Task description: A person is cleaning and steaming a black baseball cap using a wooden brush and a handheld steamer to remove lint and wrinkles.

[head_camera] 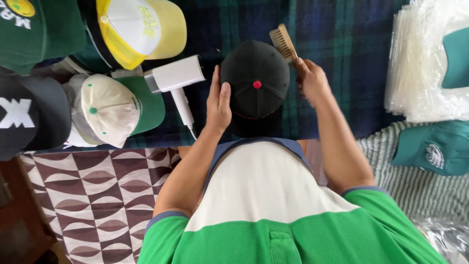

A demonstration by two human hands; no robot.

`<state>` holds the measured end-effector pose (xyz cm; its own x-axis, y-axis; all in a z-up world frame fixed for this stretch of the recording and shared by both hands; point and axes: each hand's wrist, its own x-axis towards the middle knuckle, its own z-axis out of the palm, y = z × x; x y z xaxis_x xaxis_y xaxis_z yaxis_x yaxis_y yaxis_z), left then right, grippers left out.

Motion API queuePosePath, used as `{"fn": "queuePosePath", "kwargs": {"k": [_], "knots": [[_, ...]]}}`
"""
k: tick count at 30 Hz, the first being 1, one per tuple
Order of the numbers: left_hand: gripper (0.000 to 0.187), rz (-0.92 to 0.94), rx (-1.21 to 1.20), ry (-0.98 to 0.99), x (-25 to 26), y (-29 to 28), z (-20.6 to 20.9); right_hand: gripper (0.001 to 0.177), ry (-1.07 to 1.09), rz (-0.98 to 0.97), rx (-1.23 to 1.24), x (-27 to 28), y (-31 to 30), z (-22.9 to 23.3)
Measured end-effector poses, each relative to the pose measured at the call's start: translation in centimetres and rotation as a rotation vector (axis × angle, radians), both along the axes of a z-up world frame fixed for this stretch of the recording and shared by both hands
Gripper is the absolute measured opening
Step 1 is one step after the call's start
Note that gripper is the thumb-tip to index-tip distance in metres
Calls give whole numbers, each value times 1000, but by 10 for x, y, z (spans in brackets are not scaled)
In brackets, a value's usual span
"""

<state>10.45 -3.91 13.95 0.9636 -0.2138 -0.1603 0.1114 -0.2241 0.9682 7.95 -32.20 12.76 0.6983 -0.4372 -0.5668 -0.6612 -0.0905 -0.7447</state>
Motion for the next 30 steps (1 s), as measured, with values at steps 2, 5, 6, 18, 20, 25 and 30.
{"fn": "queuePosePath", "kwargs": {"k": [2,5,6,18,20,25,30], "knots": [[62,-12,-13,21,-4,1,5,35,-34,-120,118,-34,28,10],[63,-22,-27,33,1,2,0,32,1,-240,188,-72,23,-18],[63,-20,-31,32,-2,3,-4,30,78,-240,136,-91,15,-34],[61,100,-66,230,-34,34,-29,17,-381,358,-505,-233,10,-29],[70,118,-292,468,-57,48,-67,18,-435,548,-518,-197,42,18],[90,179,-726,970,-89,46,-91,24,-560,775,-730,-134,104,19],[15,214,-641,914,-93,54,-189,20,-487,756,-710,-146,56,27]]}}
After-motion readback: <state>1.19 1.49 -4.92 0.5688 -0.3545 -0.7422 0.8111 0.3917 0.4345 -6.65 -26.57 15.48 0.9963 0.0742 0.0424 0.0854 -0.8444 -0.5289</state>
